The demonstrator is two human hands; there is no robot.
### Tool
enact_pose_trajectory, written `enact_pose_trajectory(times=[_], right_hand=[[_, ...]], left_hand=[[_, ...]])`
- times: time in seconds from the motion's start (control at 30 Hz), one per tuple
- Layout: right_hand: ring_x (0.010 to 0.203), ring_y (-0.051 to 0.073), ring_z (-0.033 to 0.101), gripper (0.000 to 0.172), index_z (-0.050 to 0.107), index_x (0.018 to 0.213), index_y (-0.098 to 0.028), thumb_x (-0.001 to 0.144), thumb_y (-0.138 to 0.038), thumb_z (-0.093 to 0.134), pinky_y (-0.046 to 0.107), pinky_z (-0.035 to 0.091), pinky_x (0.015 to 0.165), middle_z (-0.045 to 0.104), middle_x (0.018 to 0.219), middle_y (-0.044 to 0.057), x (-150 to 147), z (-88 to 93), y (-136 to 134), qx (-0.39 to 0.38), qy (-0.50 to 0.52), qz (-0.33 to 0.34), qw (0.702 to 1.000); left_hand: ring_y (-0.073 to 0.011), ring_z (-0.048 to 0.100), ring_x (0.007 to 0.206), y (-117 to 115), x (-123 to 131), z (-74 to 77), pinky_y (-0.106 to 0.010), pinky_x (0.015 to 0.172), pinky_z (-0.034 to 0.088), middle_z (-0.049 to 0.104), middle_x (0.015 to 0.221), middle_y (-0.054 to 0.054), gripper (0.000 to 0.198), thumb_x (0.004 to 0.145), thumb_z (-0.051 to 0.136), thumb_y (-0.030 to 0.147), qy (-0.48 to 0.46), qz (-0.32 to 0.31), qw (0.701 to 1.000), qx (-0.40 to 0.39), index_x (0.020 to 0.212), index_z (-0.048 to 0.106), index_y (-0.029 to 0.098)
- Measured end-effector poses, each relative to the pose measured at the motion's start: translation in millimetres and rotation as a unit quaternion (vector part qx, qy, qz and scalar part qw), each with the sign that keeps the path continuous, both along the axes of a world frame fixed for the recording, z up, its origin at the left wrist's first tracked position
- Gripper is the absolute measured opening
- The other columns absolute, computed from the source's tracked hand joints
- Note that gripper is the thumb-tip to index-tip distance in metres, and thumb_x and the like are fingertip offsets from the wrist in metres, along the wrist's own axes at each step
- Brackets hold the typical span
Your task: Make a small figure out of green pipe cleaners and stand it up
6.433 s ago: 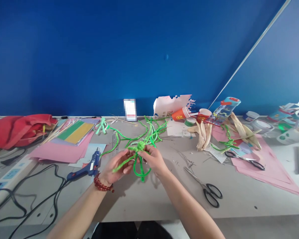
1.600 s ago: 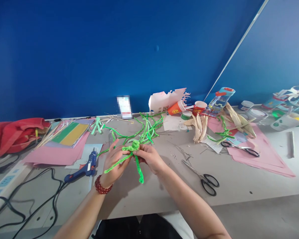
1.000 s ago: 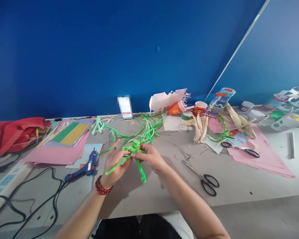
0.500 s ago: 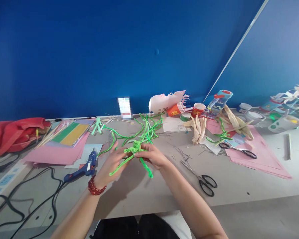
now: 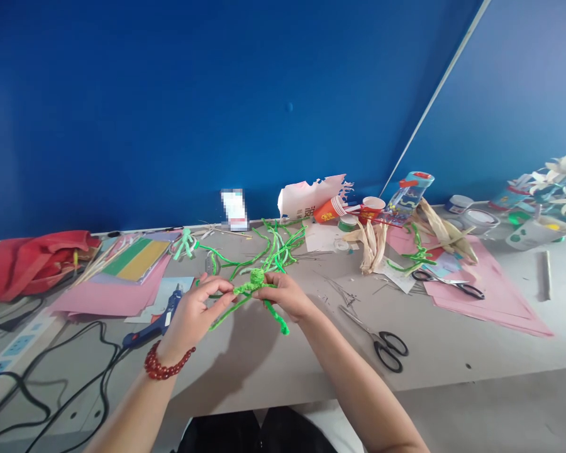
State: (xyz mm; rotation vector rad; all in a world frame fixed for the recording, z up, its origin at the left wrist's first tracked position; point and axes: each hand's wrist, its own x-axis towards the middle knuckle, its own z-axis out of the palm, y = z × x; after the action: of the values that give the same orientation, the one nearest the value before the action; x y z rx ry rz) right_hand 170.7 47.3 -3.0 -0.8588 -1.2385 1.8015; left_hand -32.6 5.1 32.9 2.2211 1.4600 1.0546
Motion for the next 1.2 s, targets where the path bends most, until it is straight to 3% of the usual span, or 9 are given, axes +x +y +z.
enact_pose_trajectory(times=[0.1,0.27,0.33,0.47,0.63,0.8,1.03,1.13,1.2], right_hand=[[0.051,0.008,0.045,0.013,0.06,0.069,-0.016,0.067,-0.023,0.072,0.021,0.033,0.05,0.053,0.059,-0.006,-2.0,-0.5,-0.9,0.036,-0.029,-0.02,0.999],[0.055,0.01,0.044,0.012,0.058,0.066,-0.017,0.068,-0.025,0.067,0.022,0.033,0.053,0.051,0.059,-0.005,-8.7,-4.2,-3.0,0.09,-0.093,-0.082,0.988],[0.057,0.011,0.044,0.013,0.057,0.066,-0.017,0.067,-0.026,0.066,0.023,0.033,0.055,0.049,0.06,-0.006,-12.3,-7.7,-3.9,0.122,-0.12,-0.122,0.978],[0.061,0.012,0.045,0.013,0.057,0.069,-0.018,0.07,-0.029,0.064,0.023,0.034,0.058,0.049,0.062,-0.005,-18.2,-12.2,-7.2,0.144,-0.13,-0.167,0.967],[0.06,0.013,0.046,0.014,0.056,0.069,-0.018,0.072,-0.03,0.063,0.024,0.036,0.058,0.051,0.062,-0.004,-20.8,-11.0,-11.3,0.133,-0.109,-0.197,0.965],[0.063,0.014,0.05,0.013,0.062,0.071,-0.018,0.076,-0.029,0.063,0.024,0.038,0.06,0.057,0.064,-0.003,-20.2,-7.3,-13.1,0.167,-0.113,-0.208,0.957],[0.066,0.017,0.058,0.01,0.063,0.072,-0.018,0.075,-0.027,0.064,0.025,0.043,0.063,0.065,0.067,0.0,-19.9,-5.6,-13.5,0.214,-0.113,-0.209,0.948],[0.067,0.017,0.058,0.01,0.063,0.072,-0.018,0.076,-0.027,0.063,0.025,0.043,0.064,0.064,0.066,0.0,-20.4,-7.4,-13.2,0.21,-0.102,-0.198,0.952],[0.066,0.016,0.058,0.009,0.063,0.072,-0.018,0.076,-0.027,0.063,0.025,0.043,0.064,0.063,0.066,-0.001,-20.5,-7.8,-12.7,0.202,-0.092,-0.2,0.954]], left_hand=[[-0.0204,0.066,0.085,-7.2,5.2,-0.6,-0.046,0.109,0.034,0.071,0.085,-0.001,0.01,0.088,0.06,0.028,0.021,0.028,0.998,0.049,0.079,0.062,0.023],[-0.0257,0.065,0.09,-21.1,21.1,2.1,-0.059,0.112,0.016,0.073,0.08,0.0,0.008,0.084,0.064,0.018,0.125,0.099,0.968,0.192,0.08,0.063,0.024],[-0.0254,0.066,0.085,-24.0,25.3,2.1,-0.056,0.107,0.027,0.073,0.077,-0.001,0.007,0.085,0.064,0.018,0.146,0.094,0.964,0.201,0.081,0.064,0.024],[-0.0208,0.068,0.076,-24.2,27.9,-4.2,-0.033,0.074,0.049,0.074,0.081,-0.004,0.009,0.091,0.057,0.022,0.101,0.071,0.984,0.126,0.093,0.066,0.02],[-0.0138,0.065,0.055,-21.1,30.3,-15.4,-0.025,0.056,0.049,0.071,0.074,-0.002,0.021,0.095,0.046,0.026,-0.067,0.043,0.995,-0.064,0.105,0.063,0.018],[-0.0107,0.047,0.035,-17.2,35.1,-19.5,-0.022,0.039,0.038,0.056,0.052,0.005,0.031,0.097,0.041,0.036,-0.234,0.027,0.951,-0.198,0.11,0.061,0.015],[-0.0163,0.061,0.064,-5.6,33.0,-17.0,-0.028,0.071,0.049,0.063,0.057,0.0,0.03,0.092,0.051,0.039,-0.334,0.014,0.918,-0.214,0.072,0.062,0.02],[-0.0128,0.052,0.051,-6.2,34.5,-17.2,-0.026,0.067,0.047,0.051,0.043,0.004,0.035,0.093,0.048,0.039,-0.351,0.011,0.906,-0.237,0.065,0.058,0.021],[-0.0106,0.043,0.041,-7.3,36.9,-20.2,-0.024,0.058,0.044,0.044,0.039,0.008,0.027,0.092,0.051,0.038,-0.355,0.021,0.904,-0.238,0.074,0.061,0.02]])
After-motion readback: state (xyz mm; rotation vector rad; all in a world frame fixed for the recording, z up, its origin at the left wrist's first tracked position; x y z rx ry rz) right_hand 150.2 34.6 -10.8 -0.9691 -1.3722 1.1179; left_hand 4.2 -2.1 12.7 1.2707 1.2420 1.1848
